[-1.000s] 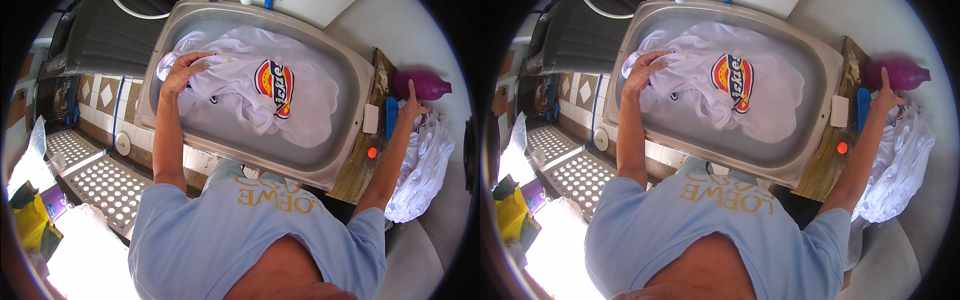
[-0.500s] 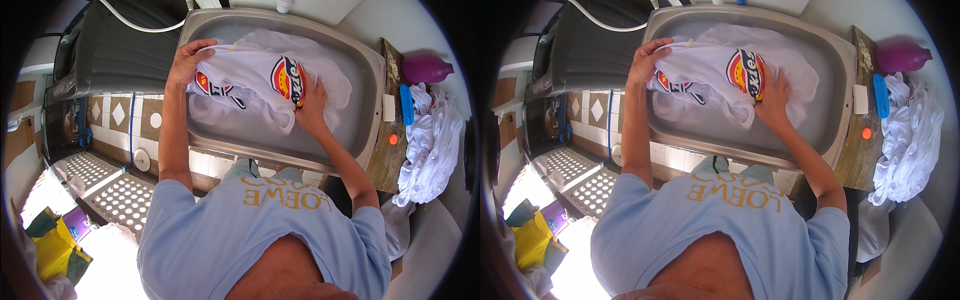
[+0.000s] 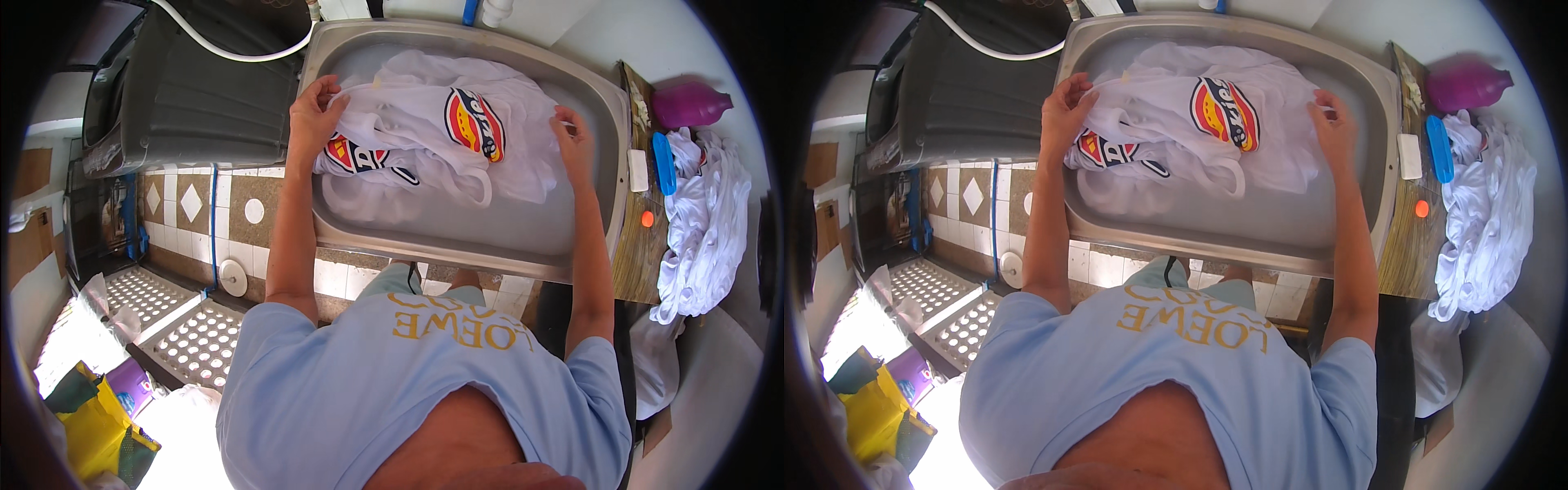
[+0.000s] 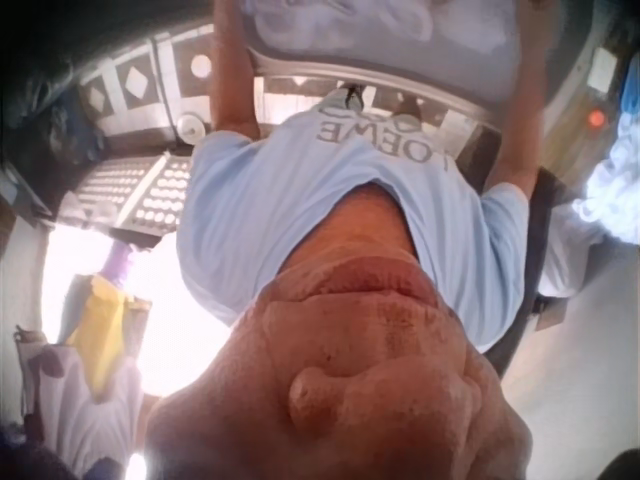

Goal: The person picks up white t-shirts from a pile, places them in a sink, applies liquid from a purple bottle to the fabric, and rubs the items by hand.

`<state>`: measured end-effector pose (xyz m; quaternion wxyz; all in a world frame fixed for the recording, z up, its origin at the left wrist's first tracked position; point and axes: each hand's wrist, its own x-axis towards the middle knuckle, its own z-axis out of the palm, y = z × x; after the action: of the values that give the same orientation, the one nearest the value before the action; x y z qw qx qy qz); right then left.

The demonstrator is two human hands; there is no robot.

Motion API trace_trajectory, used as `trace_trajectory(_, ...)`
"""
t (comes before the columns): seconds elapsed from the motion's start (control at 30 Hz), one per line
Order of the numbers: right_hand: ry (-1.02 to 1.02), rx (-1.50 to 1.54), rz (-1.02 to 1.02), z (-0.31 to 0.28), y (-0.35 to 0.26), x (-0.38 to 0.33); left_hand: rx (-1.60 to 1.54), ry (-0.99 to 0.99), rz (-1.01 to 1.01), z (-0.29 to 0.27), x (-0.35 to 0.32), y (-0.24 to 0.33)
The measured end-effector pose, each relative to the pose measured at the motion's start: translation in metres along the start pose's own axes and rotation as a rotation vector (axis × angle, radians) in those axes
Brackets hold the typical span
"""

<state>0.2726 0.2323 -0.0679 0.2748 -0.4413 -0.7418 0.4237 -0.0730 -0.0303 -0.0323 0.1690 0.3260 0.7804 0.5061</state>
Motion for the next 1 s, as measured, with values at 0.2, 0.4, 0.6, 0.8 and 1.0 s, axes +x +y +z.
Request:
trace_trajectory(0.2, 0.355, -0.157, 0.12, -0.007, 0.076, 0.037, 0.136, 0.019, 0.544, 0.048, -0.036, 0.064)
trace_trajectory(0.4, 0.104, 1.627, 0.39, 0.021, 0.005, 0.055, -0.641, -0.543, -0.044, 0.14, -0.025, 0.083)
trace_trajectory(0.6, -0.151, 0.774, 0.198, 0.051, -0.087, 0.018, -0.368, -0.694, -0.035, 0.211, 0.002, 0.058)
trace_trajectory(0.8, -0.243, -0.014, -0.182, -0.004, -0.103, -0.017, 0.282, -0.679, 0.219, 0.22, -0.011, 0.051)
trace_trajectory(1.0, -0.022, -0.408, -0.488, -0.068, -0.037, -0.045, 0.355, -0.554, 0.432, 0.211, -0.031, 0.074)
